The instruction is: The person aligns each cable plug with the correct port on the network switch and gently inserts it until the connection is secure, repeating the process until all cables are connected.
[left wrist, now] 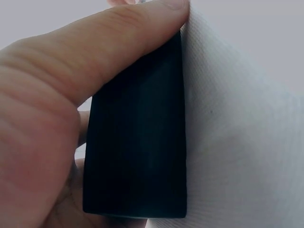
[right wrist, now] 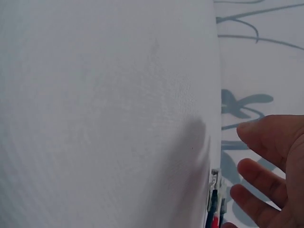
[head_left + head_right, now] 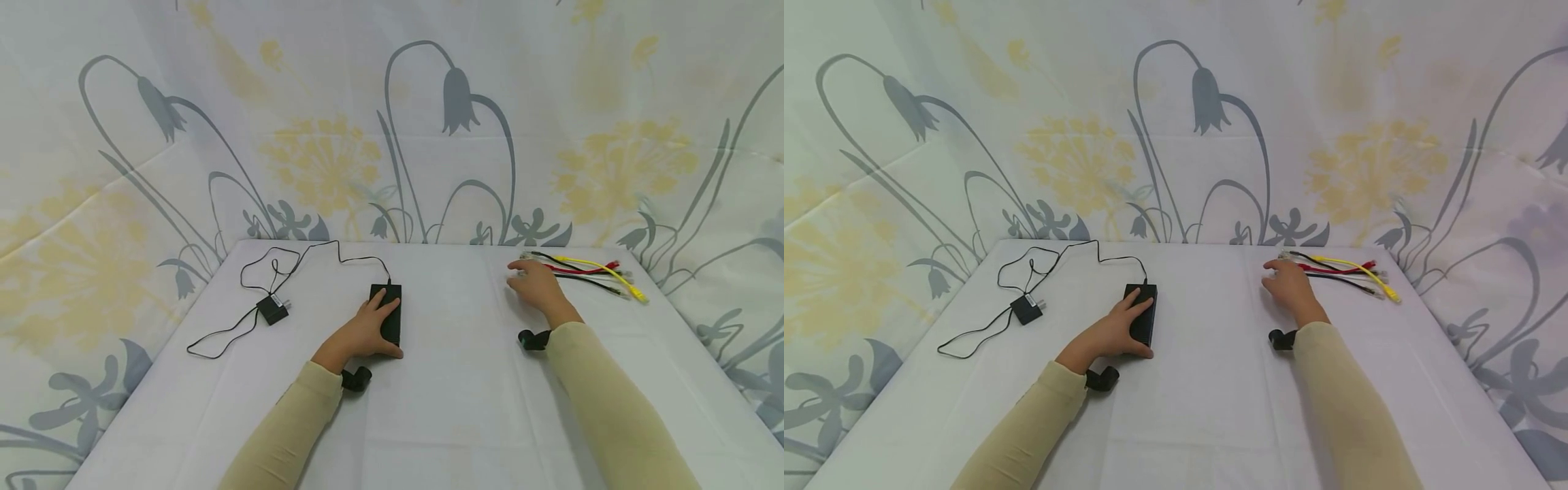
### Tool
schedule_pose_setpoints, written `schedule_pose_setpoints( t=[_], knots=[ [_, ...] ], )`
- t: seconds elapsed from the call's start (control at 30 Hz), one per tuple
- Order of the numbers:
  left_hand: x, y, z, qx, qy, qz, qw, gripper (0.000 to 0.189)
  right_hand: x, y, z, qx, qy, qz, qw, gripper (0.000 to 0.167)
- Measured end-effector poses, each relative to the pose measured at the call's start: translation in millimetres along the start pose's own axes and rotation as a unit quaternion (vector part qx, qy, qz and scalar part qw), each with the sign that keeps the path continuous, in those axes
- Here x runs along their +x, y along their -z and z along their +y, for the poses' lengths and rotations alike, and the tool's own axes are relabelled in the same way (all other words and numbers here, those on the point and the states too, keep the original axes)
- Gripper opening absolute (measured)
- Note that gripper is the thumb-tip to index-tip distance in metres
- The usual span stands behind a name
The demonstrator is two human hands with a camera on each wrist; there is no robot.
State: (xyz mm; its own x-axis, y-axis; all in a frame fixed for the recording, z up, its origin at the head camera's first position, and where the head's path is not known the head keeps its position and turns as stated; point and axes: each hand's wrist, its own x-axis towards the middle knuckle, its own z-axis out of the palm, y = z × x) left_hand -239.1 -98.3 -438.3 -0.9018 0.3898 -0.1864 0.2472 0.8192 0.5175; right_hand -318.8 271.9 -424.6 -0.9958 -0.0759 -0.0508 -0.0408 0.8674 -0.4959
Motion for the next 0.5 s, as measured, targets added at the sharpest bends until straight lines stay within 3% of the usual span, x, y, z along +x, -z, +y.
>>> schedule_pose_setpoints(
  t=[0.5],
  knots=[
    [-2.5, 2.5, 1.1, -0.007, -0.003, -0.003, 1.0000, 0.105, 6.3, 9.2, 14.2, -0.015, 0.013, 0.004, 0.9998, 0.046]
  ],
)
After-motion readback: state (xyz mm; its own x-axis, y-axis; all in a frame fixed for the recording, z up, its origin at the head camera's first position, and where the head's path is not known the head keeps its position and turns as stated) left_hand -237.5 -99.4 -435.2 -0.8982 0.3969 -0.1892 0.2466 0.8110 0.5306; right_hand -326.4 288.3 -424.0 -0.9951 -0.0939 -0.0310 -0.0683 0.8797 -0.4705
